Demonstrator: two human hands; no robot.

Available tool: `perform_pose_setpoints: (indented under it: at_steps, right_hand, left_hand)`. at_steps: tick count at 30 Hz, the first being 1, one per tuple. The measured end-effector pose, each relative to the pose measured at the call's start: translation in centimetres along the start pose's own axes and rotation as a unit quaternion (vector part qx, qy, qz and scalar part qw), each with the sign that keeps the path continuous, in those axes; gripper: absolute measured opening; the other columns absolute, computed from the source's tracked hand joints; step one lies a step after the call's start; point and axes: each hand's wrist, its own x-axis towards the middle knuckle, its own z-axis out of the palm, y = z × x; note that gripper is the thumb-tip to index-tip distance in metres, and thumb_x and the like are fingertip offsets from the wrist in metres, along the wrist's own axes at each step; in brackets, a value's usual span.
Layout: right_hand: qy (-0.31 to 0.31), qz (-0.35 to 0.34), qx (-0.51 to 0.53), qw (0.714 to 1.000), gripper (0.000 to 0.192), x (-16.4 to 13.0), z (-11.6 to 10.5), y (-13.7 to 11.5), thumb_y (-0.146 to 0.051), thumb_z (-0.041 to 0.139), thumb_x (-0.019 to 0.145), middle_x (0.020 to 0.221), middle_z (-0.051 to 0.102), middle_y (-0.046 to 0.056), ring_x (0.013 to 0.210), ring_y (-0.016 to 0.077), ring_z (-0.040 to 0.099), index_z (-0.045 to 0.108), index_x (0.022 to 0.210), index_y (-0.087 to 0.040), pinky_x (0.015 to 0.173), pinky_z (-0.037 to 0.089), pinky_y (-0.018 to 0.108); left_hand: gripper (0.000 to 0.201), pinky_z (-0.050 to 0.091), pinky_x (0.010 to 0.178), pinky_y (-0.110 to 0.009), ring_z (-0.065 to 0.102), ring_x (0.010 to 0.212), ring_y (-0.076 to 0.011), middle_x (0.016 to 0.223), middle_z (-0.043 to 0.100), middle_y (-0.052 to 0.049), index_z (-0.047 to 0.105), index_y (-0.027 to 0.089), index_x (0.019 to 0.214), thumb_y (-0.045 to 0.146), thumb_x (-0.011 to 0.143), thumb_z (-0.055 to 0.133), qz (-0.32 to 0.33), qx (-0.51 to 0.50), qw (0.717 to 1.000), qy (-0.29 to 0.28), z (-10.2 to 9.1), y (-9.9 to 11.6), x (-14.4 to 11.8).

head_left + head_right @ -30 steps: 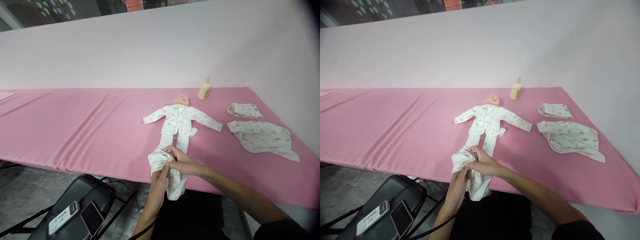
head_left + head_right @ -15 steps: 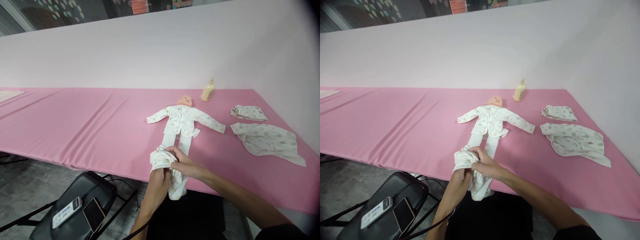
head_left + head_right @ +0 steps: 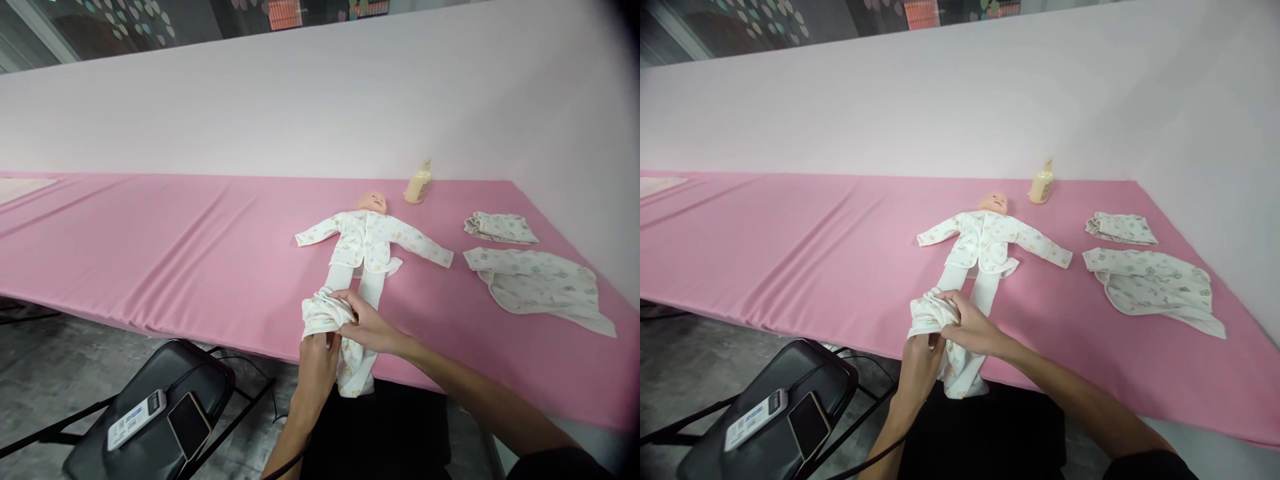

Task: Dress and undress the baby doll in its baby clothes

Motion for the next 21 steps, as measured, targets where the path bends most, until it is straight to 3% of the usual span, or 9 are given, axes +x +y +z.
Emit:
perform_pose_setpoints:
  at_steps: [4, 8, 11, 14, 18, 21]
  right_hand:
    - [0.047, -0.033, -0.101, 0.993, 0.061, 0.3, -0.3, -0.3, -0.027, 0.066, 0.076, 0.119, 0.059, 0.006, 0.102, 0.0219, 0.057, 0.046, 0.134, -0.024, 0.086, 0.045, 0.035]
    - [0.099, -0.031, -0.168, 0.98, 0.053, 0.9, -0.5, 0.1, -0.022, 0.059, 0.076, 0.117, 0.06, 0.004, 0.102, 0.0215, 0.057, 0.049, 0.128, -0.025, 0.086, 0.045, 0.035]
    - [0.136, -0.032, -0.192, 0.971, 0.048, 1.6, -0.6, 0.3, -0.018, 0.053, 0.077, 0.113, 0.062, 0.003, 0.097, 0.0198, 0.059, 0.049, 0.124, -0.024, 0.082, 0.044, 0.033]
    - [0.157, -0.034, -0.195, 0.967, 0.047, 1.8, -0.6, 0.3, -0.019, 0.053, 0.078, 0.118, 0.06, 0.004, 0.099, 0.0194, 0.058, 0.049, 0.125, -0.023, 0.084, 0.044, 0.033]
    - [0.128, -0.029, -0.198, 0.971, 0.05, 0.9, -0.9, 0.2, -0.027, 0.055, 0.083, 0.111, 0.061, 0.004, 0.092, 0.0187, 0.058, 0.044, 0.132, -0.024, 0.077, 0.044, 0.032]
    - [0.105, -0.014, -0.235, 0.966, 0.051, 0.2, -1.5, 0.5, -0.029, 0.054, 0.086, 0.105, 0.063, 0.004, 0.084, 0.0183, 0.058, 0.043, 0.135, -0.024, 0.07, 0.043, 0.031]
  left_hand:
    - [0.017, 0.045, 0.081, -0.037, 0.063, 0.084, -0.0264, 0.091, 0.07, -0.011, 0.071, 0.02, 0.093, 0.03, 0.082, 0.064, -0.035, 0.002, 0.994, 0.104, 1.3, -0.9, -0.6]
    - [0.018, 0.047, 0.086, -0.033, 0.064, 0.084, -0.0217, 0.088, 0.071, -0.007, 0.07, 0.021, 0.092, 0.031, 0.077, 0.071, -0.034, -0.062, 0.983, 0.167, 2.6, -2.1, -1.0]
    - [0.038, 0.047, 0.094, -0.033, 0.065, 0.094, -0.0213, 0.1, 0.071, -0.007, 0.068, 0.022, 0.106, 0.032, 0.072, 0.078, -0.025, -0.127, 0.974, 0.186, 2.9, -2.8, -0.9]
    - [0.041, 0.046, 0.099, -0.036, 0.064, 0.099, -0.0221, 0.107, 0.07, -0.009, 0.067, 0.021, 0.108, 0.032, 0.071, 0.078, -0.003, -0.111, 0.973, 0.203, 2.7, -3.2, -0.5]
    - [0.036, 0.045, 0.099, -0.036, 0.062, 0.1, -0.0214, 0.108, 0.067, -0.01, 0.065, 0.02, 0.109, 0.029, 0.076, 0.075, 0.056, -0.05, 0.972, 0.223, 2.2, -3.2, -0.1]
    - [0.037, 0.044, 0.101, -0.038, 0.06, 0.104, -0.0227, 0.109, 0.065, -0.011, 0.064, 0.021, 0.107, 0.028, 0.074, 0.078, 0.065, -0.054, 0.971, 0.226, 2.3, -3.2, 0.0]
